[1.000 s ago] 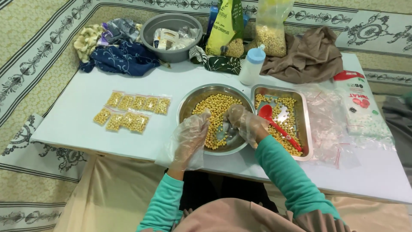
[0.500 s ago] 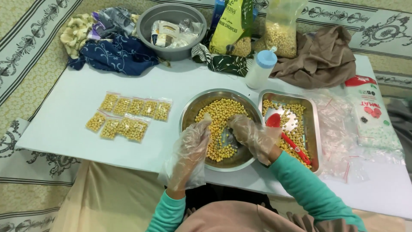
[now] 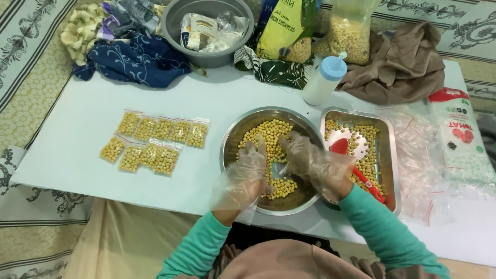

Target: The person is using their hands to mix and sort soybeans in a large metal bowl, likely as part of a preparation or quality control process.

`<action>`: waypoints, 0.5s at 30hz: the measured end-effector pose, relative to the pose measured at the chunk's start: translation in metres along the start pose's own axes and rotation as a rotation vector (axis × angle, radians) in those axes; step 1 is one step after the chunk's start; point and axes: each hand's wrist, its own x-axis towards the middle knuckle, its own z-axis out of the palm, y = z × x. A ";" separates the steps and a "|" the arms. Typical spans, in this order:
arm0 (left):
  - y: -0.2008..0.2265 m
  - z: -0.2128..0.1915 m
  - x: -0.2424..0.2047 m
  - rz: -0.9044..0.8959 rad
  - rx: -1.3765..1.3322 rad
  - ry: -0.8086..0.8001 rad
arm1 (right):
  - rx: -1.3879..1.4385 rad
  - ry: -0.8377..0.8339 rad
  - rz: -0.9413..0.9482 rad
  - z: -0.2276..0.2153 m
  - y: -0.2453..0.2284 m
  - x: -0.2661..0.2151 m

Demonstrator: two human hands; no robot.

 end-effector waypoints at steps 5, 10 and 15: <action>-0.004 0.019 0.006 0.095 -0.191 -0.112 | 1.636 0.047 -0.089 0.013 -0.020 -0.054; -0.028 0.016 -0.034 0.790 -0.395 0.729 | 1.590 0.086 -0.076 -0.003 -0.008 -0.050; 0.007 -0.078 -0.026 0.085 -0.209 0.016 | -0.016 0.137 -0.093 0.024 0.035 0.072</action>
